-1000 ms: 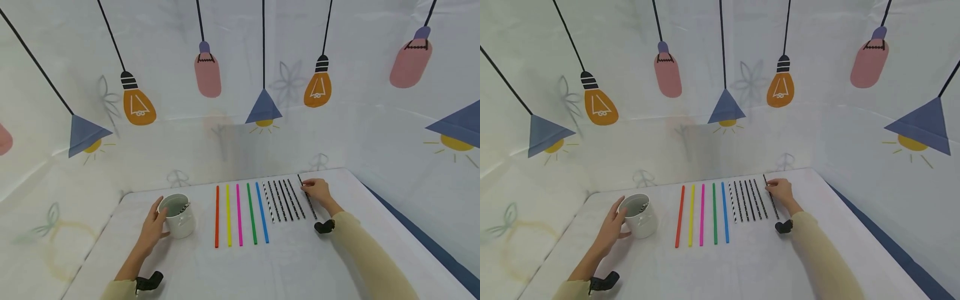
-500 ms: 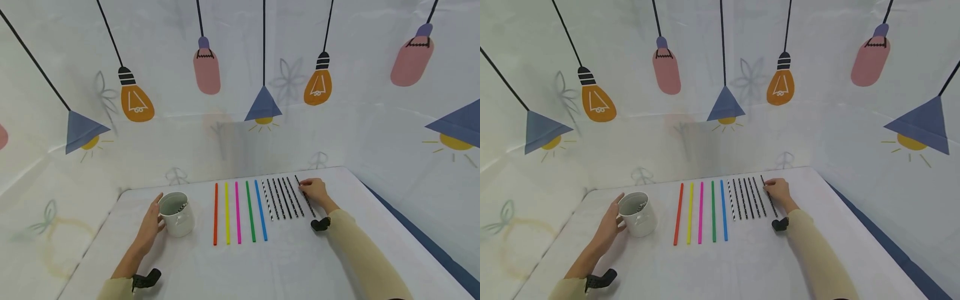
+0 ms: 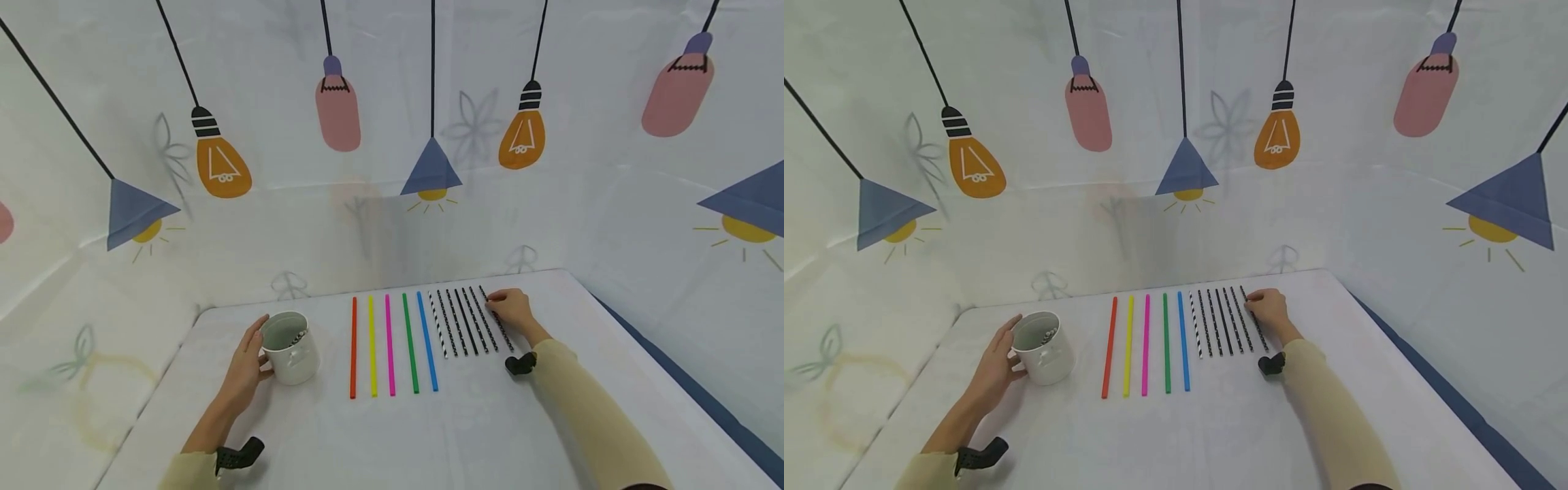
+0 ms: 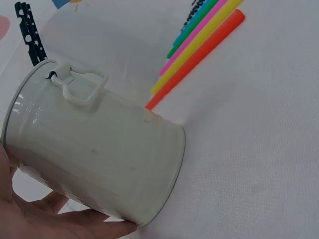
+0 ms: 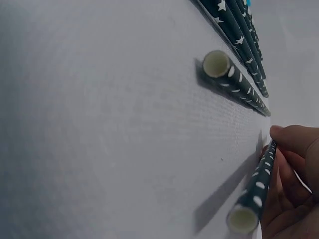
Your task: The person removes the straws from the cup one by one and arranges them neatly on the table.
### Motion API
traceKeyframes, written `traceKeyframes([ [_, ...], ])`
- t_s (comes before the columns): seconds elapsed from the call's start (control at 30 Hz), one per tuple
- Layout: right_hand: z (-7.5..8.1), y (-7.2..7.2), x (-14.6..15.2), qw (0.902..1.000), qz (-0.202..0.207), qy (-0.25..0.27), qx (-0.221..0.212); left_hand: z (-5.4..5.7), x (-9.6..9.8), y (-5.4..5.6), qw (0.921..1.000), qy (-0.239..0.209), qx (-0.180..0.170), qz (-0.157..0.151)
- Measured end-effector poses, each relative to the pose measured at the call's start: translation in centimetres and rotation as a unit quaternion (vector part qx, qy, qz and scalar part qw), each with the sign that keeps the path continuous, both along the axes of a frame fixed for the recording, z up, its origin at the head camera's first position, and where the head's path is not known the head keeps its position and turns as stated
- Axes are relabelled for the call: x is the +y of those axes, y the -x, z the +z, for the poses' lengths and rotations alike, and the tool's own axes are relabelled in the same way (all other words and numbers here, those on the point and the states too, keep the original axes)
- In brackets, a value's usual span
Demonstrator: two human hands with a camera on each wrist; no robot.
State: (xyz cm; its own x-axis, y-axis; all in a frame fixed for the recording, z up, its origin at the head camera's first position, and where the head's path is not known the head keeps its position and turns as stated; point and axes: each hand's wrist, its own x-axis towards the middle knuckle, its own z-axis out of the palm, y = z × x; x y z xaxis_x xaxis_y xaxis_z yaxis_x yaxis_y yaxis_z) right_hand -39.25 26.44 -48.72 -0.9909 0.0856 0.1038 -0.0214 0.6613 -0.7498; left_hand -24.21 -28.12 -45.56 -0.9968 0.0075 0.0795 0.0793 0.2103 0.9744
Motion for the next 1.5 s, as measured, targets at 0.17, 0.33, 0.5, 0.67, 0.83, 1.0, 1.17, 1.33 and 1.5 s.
traceKeyframes([
  [0.17,0.06,0.02,-0.12,0.9999,-0.003,-0.012,0.005,-0.09,0.04,-0.05,0.9996,0.023,0.011,0.009],
  [0.33,-0.18,0.14,-0.32,0.9997,-0.003,-0.022,0.005,-0.05,0.05,-0.14,0.9998,0.015,0.009,0.005],
  [0.5,-0.3,0.11,-0.55,0.9997,0.004,-0.023,0.0,0.02,-0.02,-0.48,1.0,-0.006,0.0,0.0],
  [0.67,-0.27,0.0,-0.71,0.9995,0.005,-0.031,0.002,-0.13,-0.08,-0.65,1.0,-0.002,-0.008,0.004],
  [0.83,-0.28,0.05,-0.77,0.9996,0.005,-0.028,-0.004,-0.44,-0.27,-0.48,0.9999,0.015,0.002,0.009],
  [1.0,-0.11,0.15,-0.58,0.9994,0.002,-0.033,-0.005,-0.43,-0.21,0.07,0.9999,0.012,0.007,0.01],
  [1.17,-0.2,0.19,-0.39,0.9994,-0.007,-0.035,-0.004,-0.38,0.04,0.28,0.9999,0.01,0.003,0.012],
  [1.33,-0.21,0.22,-0.47,0.9995,-0.011,-0.03,0.002,-0.31,0.19,0.15,0.9997,0.015,0.009,0.016],
  [1.5,-0.04,0.3,-0.67,0.9997,-0.013,-0.023,-0.002,-0.05,0.27,-0.11,0.9996,0.016,0.012,0.019],
])
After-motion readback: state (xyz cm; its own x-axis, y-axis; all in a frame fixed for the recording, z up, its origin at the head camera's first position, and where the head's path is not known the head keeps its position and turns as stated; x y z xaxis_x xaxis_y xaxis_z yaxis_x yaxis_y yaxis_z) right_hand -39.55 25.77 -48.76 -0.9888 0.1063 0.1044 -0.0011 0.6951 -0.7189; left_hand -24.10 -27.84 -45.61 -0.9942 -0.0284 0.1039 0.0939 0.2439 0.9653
